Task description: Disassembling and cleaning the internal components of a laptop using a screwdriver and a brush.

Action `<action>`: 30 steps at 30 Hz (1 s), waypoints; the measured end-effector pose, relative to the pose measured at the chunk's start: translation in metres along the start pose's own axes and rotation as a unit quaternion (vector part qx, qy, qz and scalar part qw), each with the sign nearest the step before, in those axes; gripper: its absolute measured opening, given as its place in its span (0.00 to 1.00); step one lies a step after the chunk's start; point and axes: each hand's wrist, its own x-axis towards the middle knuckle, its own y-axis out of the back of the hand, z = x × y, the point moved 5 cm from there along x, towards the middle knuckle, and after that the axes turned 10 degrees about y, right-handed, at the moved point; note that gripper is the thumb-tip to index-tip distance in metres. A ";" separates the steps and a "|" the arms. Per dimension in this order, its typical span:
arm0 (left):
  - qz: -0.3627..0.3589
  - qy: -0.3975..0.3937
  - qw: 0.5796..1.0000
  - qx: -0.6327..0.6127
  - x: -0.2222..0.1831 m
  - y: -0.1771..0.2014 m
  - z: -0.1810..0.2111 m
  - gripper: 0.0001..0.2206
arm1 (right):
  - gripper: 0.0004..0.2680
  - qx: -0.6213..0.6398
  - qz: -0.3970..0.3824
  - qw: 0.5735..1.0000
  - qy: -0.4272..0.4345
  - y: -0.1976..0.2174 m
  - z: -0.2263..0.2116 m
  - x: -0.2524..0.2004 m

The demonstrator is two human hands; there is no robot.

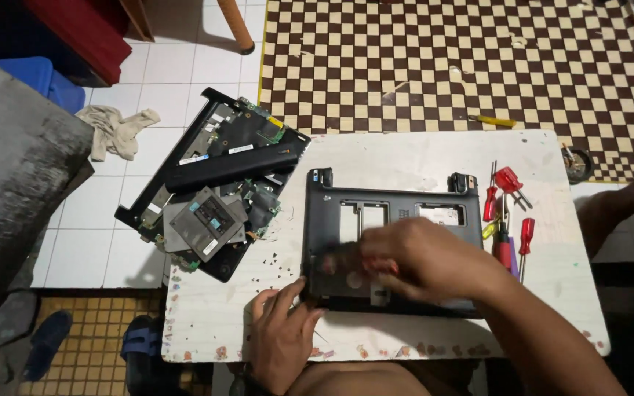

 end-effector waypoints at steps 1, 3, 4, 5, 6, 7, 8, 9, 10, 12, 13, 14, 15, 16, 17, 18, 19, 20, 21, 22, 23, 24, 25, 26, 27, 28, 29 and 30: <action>-0.002 0.001 1.000 0.000 0.003 0.005 0.003 0.06 | 0.03 0.002 0.000 1.000 -0.001 0.004 -0.005 0.002; 0.004 0.006 1.000 0.014 0.005 0.013 0.009 0.09 | 0.17 0.069 0.082 0.993 0.056 0.018 -0.023 0.002; 0.001 0.005 1.000 0.012 0.003 0.009 0.008 0.09 | 0.17 0.070 0.083 0.993 0.053 0.013 -0.018 0.000; 0.017 0.005 1.000 0.012 0.002 0.007 0.006 0.05 | 0.14 0.070 0.084 0.994 0.027 0.009 -0.010 -0.002; 0.033 0.005 0.999 0.013 0.001 0.005 0.004 0.08 | 0.11 0.071 0.085 0.994 0.002 0.005 -0.003 -0.003; 0.032 0.004 0.999 0.012 0.002 0.006 0.005 0.08 | 0.11 0.071 0.087 0.994 0.001 0.003 0.004 -0.009; 0.027 0.010 0.999 0.018 0.002 0.007 0.006 0.09 | 0.09 0.044 0.121 0.990 -0.062 0.003 0.018 -0.018; 0.023 0.017 0.999 0.024 0.002 0.007 0.006 0.10 | 0.10 0.016 0.154 0.980 -0.126 0.004 0.031 -0.027; 0.019 0.017 0.999 0.023 0.002 0.008 0.006 0.10 | 0.10 0.018 0.155 0.979 -0.129 0.003 0.030 -0.033; 0.015 0.006 0.999 0.035 0.004 0.010 0.007 0.09 | 0.07 -0.082 0.273 0.958 -0.041 0.016 0.015 -0.048; 0.014 0.003 0.999 0.034 0.004 0.009 0.007 0.09 | 0.07 -0.084 0.274 0.957 -0.043 0.021 0.006 -0.046; 0.015 0.008 0.999 0.045 0.004 0.008 0.006 0.09 | 0.05 -0.020 0.251 0.965 -0.069 0.021 0.002 -0.044; 0.016 0.013 0.998 0.057 0.004 0.007 0.004 0.09 | 0.08 0.043 0.226 0.968 -0.095 0.021 -0.003 -0.042; 0.013 0.012 0.998 0.056 0.005 0.008 0.006 0.09 | 0.08 0.044 0.227 0.968 -0.098 0.013 0.012 -0.051; 0.024 0.008 0.998 0.050 0.005 0.010 0.009 0.09 | 0.07 -0.006 0.265 0.957 -0.120 0.009 0.028 -0.063; 0.034 0.003 0.998 0.044 0.006 0.013 0.010 0.09 | 0.06 -0.056 0.303 0.941 -0.142 0.005 0.042 -0.076; 0.030 0.001 0.999 0.044 0.006 0.014 0.011 0.09 | 0.06 -0.055 0.304 0.940 -0.146 0.007 0.035 -0.076; 0.034 -0.004 0.999 0.037 0.008 0.016 0.013 0.09 | 0.06 -0.102 0.337 0.929 -0.112 0.014 0.024 -0.078; 0.039 -0.009 0.999 0.031 0.010 0.017 0.015 0.09 | 0.06 -0.149 0.368 0.914 -0.079 0.021 0.011 -0.080; 0.034 -0.012 0.999 0.029 0.009 0.015 0.015 0.09 | 0.06 -0.150 0.369 0.913 -0.084 0.020 0.007 -0.080; 0.037 -0.012 0.999 0.031 0.008 0.015 0.014 0.09 | 0.09 -0.047 0.317 0.939 -0.128 0.013 0.010 -0.076; 0.044 -0.010 0.998 0.034 0.008 0.014 0.013 0.09 | 0.13 0.056 0.258 0.950 -0.165 0.006 0.013 -0.071; 0.044 -0.010 0.998 0.033 0.010 0.014 0.015 0.09 | 0.13 0.055 0.258 0.950 -0.166 -0.004 0.031 -0.083; 0.038 0.003 0.999 0.032 0.010 0.014 0.015 0.09 | 0.10 -0.051 0.302 0.942 -0.135 -0.009 0.043 -0.096; 0.033 0.016 0.999 0.031 0.009 0.014 0.015 0.09 | 0.09 -0.156 0.342 0.921 -0.101 -0.016 0.053 -0.110; 0.029 0.017 0.999 0.031 0.008 0.014 0.015 0.09 | 0.09 -0.154 0.341 0.922 -0.104 -0.011 0.041 -0.103; 0.037 0.014 0.999 0.028 0.007 0.015 0.016 0.09 | 0.07 -0.141 0.389 0.905 -0.102 -0.003 0.029 -0.100; 0.049 0.008 0.998 0.025 0.009 0.015 0.017 0.09 | 0.05 -0.130 0.438 0.884 -0.096 0.008 0.017 -0.096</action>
